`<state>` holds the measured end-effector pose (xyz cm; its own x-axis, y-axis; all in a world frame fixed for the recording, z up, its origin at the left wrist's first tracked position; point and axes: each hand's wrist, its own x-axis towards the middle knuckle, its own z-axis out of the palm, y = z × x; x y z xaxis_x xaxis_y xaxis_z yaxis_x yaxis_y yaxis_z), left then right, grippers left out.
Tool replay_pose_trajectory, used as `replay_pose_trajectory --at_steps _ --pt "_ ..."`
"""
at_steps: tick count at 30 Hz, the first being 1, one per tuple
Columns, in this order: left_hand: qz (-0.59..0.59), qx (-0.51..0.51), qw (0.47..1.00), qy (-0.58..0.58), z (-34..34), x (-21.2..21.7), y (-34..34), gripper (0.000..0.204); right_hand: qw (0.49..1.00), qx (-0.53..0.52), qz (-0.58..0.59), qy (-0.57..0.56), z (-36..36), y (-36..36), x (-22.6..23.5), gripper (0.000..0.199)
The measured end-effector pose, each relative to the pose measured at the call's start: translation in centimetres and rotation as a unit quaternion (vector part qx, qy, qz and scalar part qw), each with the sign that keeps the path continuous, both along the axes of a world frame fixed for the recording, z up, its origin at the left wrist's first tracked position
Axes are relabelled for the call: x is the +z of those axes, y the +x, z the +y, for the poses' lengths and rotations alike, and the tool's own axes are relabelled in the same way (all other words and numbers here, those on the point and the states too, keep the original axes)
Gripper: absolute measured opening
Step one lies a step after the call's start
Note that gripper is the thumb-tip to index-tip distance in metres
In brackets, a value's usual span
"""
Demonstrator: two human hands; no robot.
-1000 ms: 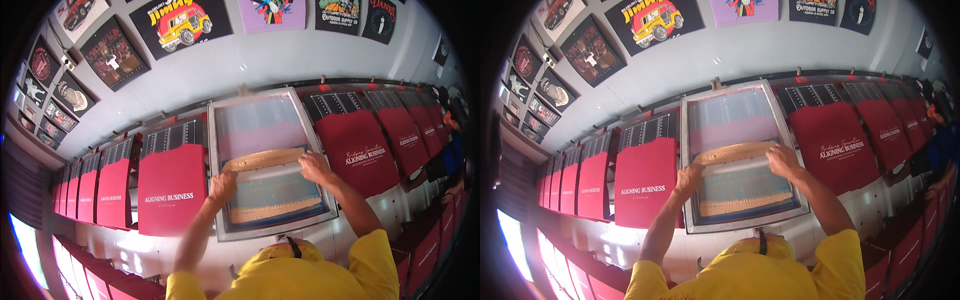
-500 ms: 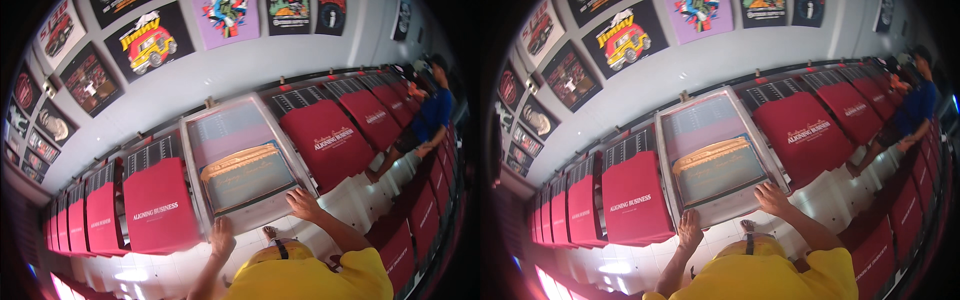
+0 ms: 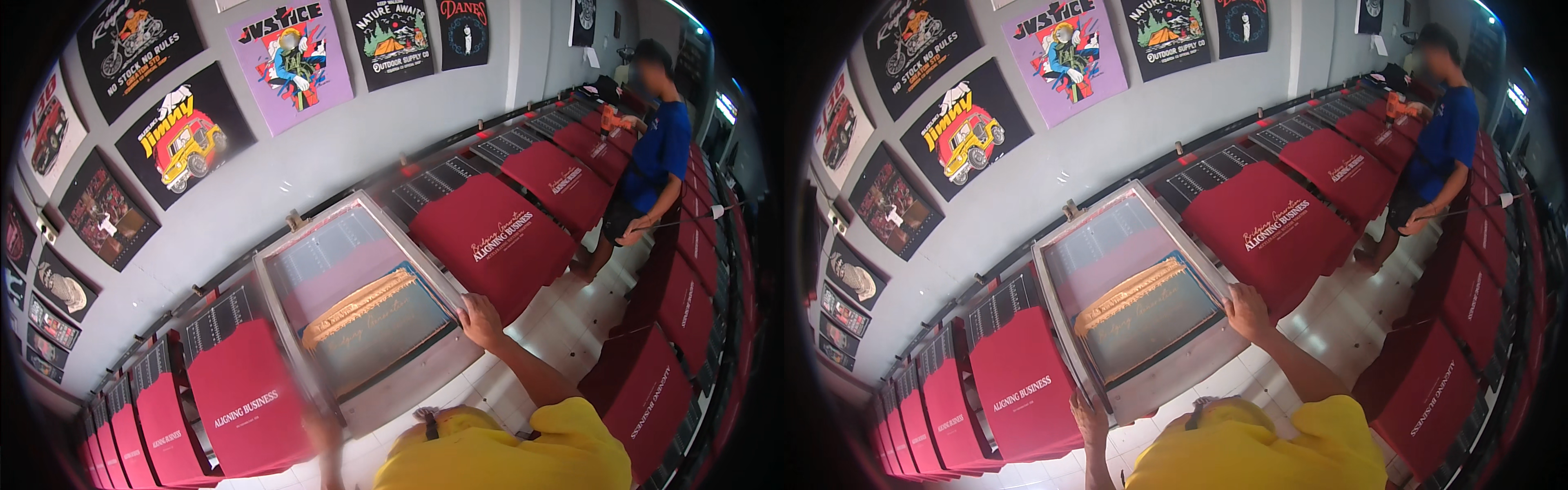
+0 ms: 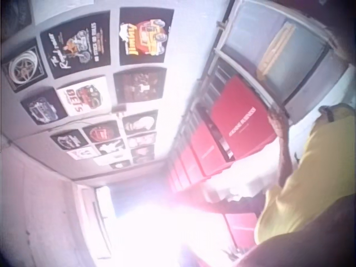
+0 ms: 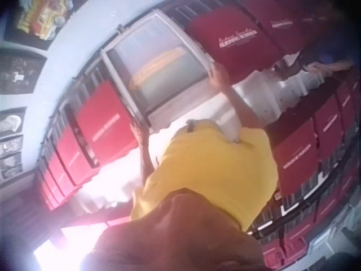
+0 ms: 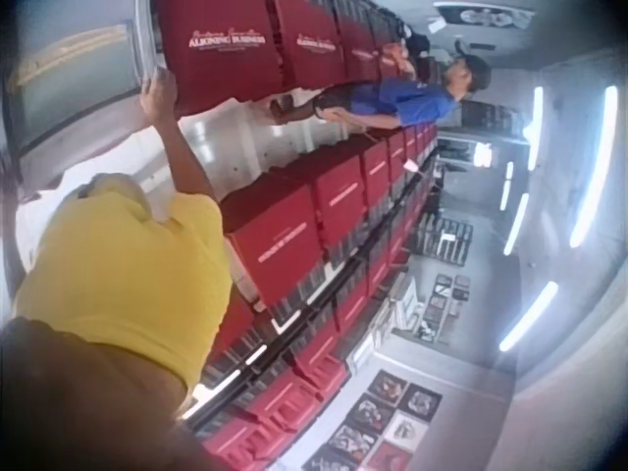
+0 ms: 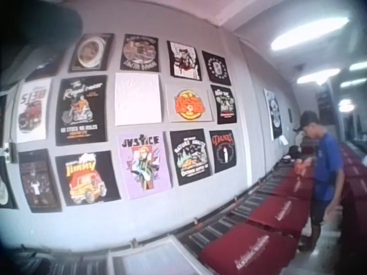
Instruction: The person performs screen printing on red t-shirts by spreading ink across a mesh screen with a squeegee and lifting the frame to check the result.
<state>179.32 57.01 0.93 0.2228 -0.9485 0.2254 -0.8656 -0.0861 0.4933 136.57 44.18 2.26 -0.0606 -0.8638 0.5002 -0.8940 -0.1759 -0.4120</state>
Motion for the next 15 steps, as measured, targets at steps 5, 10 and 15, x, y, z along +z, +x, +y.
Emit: replay_pose_trajectory --at_steps 5,10,15 --pt "0.110 0.069 0.984 0.119 -2.1 1.0 1.8 0.025 0.994 -0.028 -0.106 0.014 -3.5 -1.0 -5.4 0.015" --pt "0.202 0.121 0.964 0.127 -2.2 -0.8 3.7 0.032 0.982 -0.065 -0.137 0.111 -4.6 -1.4 -6.7 0.016" --pt "0.297 0.146 0.940 0.089 -2.1 -4.2 4.4 0.033 0.967 -0.098 -0.109 0.209 -5.5 -3.6 -8.7 0.047"
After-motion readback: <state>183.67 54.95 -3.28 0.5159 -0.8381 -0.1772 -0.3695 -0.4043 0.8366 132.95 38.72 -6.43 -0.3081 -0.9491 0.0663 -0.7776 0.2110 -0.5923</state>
